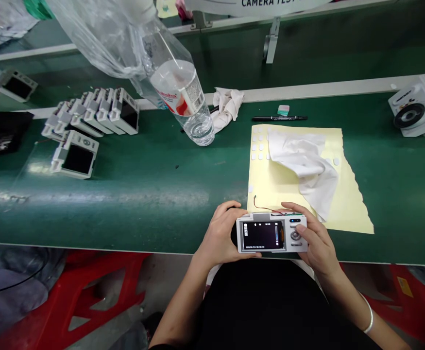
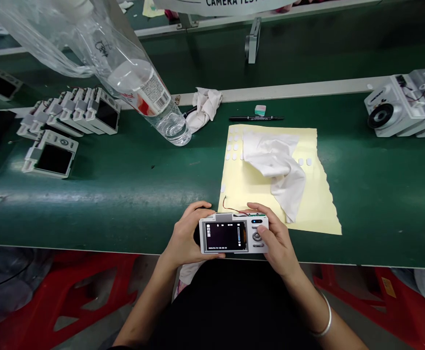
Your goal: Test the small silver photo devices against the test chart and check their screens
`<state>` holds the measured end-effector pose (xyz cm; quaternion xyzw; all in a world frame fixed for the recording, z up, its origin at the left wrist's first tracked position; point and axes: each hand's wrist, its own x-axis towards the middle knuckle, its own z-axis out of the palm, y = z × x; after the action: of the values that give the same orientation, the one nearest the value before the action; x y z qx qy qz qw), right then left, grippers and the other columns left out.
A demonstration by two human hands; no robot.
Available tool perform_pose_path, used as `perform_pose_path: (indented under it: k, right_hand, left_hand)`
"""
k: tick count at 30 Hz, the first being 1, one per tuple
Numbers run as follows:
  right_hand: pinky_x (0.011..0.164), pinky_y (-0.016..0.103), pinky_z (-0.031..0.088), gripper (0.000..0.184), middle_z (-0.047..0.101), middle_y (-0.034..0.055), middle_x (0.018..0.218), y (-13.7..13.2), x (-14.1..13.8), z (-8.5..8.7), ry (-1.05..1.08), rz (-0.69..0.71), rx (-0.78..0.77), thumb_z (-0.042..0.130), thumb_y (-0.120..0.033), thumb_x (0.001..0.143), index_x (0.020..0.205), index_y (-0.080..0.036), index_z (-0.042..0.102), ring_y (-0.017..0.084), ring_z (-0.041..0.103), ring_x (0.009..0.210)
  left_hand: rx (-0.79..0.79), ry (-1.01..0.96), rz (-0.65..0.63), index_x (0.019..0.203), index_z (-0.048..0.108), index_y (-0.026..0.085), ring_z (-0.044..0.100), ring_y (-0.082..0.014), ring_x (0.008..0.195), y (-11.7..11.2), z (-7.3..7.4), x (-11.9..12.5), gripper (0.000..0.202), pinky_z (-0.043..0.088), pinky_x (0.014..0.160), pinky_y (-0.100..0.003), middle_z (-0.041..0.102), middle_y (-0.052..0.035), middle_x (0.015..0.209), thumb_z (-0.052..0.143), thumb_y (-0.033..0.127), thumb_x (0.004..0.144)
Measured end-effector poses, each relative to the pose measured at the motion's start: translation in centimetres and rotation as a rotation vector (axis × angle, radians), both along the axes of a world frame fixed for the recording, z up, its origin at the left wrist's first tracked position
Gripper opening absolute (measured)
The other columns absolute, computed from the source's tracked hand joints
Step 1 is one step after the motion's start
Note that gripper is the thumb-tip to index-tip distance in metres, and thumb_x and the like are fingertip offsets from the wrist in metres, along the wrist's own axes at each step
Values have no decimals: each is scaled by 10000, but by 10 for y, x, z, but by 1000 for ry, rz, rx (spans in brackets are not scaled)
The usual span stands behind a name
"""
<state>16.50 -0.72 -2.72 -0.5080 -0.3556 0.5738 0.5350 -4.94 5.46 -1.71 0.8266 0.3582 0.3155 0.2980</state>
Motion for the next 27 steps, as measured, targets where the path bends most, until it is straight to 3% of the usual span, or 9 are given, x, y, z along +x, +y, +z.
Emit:
perform_pose_path:
  k: [3, 15, 21, 25, 27]
  right_hand:
    - [801, 328, 547, 306, 740, 15, 1075, 0, 0, 1, 32, 1, 1, 565, -323, 889, 1186, -314, 634, 220, 700, 961]
    - [833, 396, 549, 338, 728, 55, 1087, -2, 1, -1, -12, 5, -12, 549, -332, 881, 1207, -278, 620, 255, 698, 965]
    - [911, 406, 514, 341, 703, 66, 1136, 2, -2, -4, 50, 15, -42, 561, -389, 870, 1190, -277, 590, 264, 661, 1056]
    - [862, 400, 533, 398, 730, 98, 1081, 4, -12, 0, -22, 2, 47, 549, -447, 857, 1179, -217, 589, 255, 697, 960]
    - [776, 368, 557, 465, 743, 112, 1046, 13, -18, -3, -77, -21, 99, 521, -511, 857, 1179, -184, 600, 248, 719, 893]
  left_hand:
    - [3, -3, 1, 1107, 574, 176, 591, -314, 1087, 0, 0, 0, 723, 521, 910, -453, 668, -96, 964, 819, 595, 571]
    - [-36, 22, 8, 1095, 580, 183, 593, -323, 1098, 0, 1, 1, 695, 519, 909, -462, 670, -100, 958, 807, 597, 585]
    - [45, 21, 1, 1092, 579, 184, 618, -321, 1063, 0, -1, -3, 676, 553, 867, -451, 676, -110, 981, 772, 622, 614]
    - [23, 68, 82, 1136, 599, 277, 636, -352, 1043, -2, -7, -11, 646, 590, 792, -479, 681, -65, 1053, 810, 528, 579]
    - [-116, 180, 53, 1108, 627, 373, 620, -326, 1086, 14, -10, -12, 542, 597, 783, -439, 656, 2, 1135, 810, 442, 603]
